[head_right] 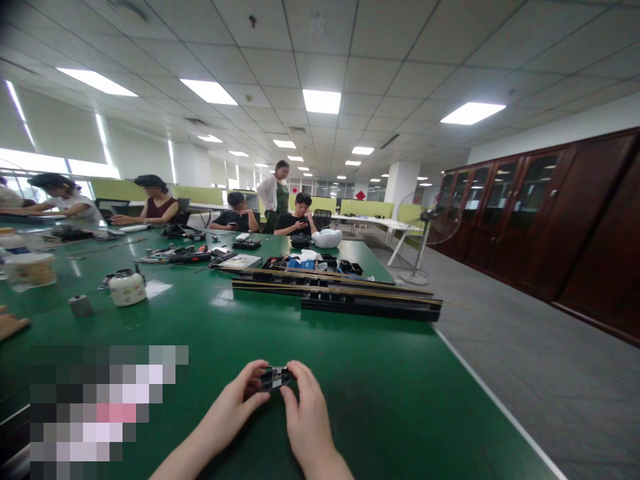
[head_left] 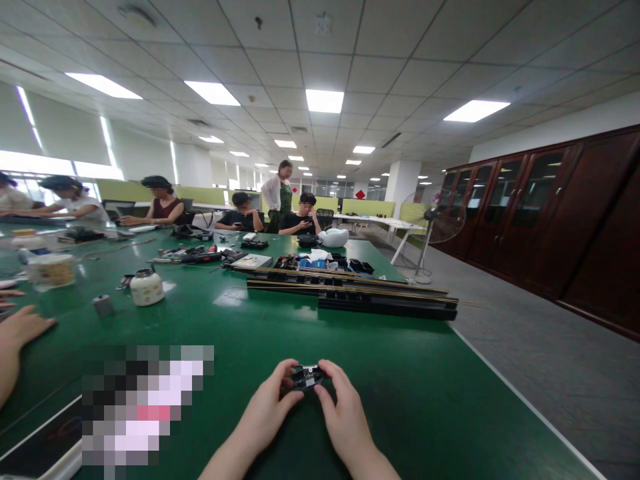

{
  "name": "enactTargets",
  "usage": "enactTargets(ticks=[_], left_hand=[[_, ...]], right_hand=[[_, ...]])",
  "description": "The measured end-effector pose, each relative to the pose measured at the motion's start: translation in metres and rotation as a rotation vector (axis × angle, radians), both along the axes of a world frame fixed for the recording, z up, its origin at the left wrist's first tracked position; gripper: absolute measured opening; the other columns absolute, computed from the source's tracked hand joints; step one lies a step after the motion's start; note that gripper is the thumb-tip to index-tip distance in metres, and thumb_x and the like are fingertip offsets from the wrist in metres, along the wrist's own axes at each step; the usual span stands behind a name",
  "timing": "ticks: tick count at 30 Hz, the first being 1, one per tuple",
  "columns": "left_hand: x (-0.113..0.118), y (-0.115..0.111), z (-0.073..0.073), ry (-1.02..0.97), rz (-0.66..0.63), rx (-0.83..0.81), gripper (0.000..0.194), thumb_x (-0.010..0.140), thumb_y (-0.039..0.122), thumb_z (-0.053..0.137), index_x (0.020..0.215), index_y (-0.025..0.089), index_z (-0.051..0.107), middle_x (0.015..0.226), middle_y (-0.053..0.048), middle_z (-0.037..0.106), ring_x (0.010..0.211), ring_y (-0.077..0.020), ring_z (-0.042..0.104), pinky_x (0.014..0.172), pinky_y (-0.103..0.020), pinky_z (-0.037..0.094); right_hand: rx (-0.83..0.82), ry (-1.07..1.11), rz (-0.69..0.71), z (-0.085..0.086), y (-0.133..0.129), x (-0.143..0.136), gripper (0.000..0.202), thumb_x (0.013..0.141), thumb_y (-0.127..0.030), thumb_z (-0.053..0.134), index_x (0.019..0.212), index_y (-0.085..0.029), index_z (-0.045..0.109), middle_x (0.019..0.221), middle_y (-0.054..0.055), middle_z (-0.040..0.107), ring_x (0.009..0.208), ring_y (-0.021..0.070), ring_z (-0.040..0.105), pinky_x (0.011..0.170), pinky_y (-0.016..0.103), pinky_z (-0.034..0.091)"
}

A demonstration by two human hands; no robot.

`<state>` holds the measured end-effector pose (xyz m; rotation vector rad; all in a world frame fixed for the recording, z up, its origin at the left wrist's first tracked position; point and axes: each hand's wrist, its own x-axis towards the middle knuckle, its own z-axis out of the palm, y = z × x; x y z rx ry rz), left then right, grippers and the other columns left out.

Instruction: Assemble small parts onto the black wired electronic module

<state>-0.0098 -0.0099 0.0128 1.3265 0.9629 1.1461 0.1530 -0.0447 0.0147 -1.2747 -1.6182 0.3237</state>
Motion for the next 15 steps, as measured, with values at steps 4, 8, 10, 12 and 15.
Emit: enactTargets(ticks=[4,8,10,12,15], left_hand=[[-0.006,0.0,0.001,0.224,0.05,0.133,0.038,0.057,0.019,0.069,0.093,0.025,0.063,0.096,-0.004,0.06,0.09,-0.0228,0.049,0.082,-0.028,0.033],[-0.006,-0.001,0.003,0.267,0.038,0.162,0.036,0.057,0.021,0.067,0.093,0.025,0.063,0.095,-0.005,0.06,0.09,-0.0244,0.048,0.086,-0.032,0.032],[-0.006,0.0,0.001,0.269,0.037,0.15,0.038,0.057,0.021,0.067,0.094,0.025,0.064,0.094,-0.005,0.06,0.088,-0.0244,0.049,0.086,-0.033,0.032],[-0.006,0.001,-0.003,0.256,0.033,0.128,0.041,0.056,0.021,0.068,0.097,0.025,0.063,0.094,-0.005,0.061,0.086,-0.0241,0.049,0.087,-0.033,0.031],[-0.007,0.004,-0.009,0.233,0.023,0.113,0.046,0.056,0.02,0.067,0.102,0.023,0.061,0.097,-0.007,0.061,0.089,-0.0244,0.05,0.089,-0.034,0.031]], right_hand=[[-0.042,0.005,0.057,0.001,0.0,0.001,0.031,0.075,-0.013,0.051,0.103,-0.023,0.06,0.107,0.005,0.062,0.102,0.0208,0.057,0.09,0.035,0.046],[-0.089,-0.041,0.061,-0.002,0.002,0.002,0.036,0.071,-0.011,0.054,0.104,-0.024,0.059,0.105,0.003,0.063,0.098,0.0214,0.059,0.087,0.034,0.048],[-0.115,-0.068,0.046,-0.005,0.003,0.003,0.039,0.07,-0.01,0.054,0.106,-0.024,0.058,0.106,0.003,0.062,0.097,0.0217,0.06,0.085,0.034,0.049],[-0.131,-0.088,0.029,-0.008,0.004,0.003,0.041,0.068,-0.01,0.055,0.107,-0.025,0.058,0.106,0.003,0.063,0.097,0.0231,0.059,0.086,0.036,0.048],[-0.149,-0.116,0.002,-0.01,0.004,0.003,0.04,0.067,-0.011,0.058,0.105,-0.023,0.059,0.104,0.005,0.063,0.1,0.026,0.057,0.089,0.041,0.043]])
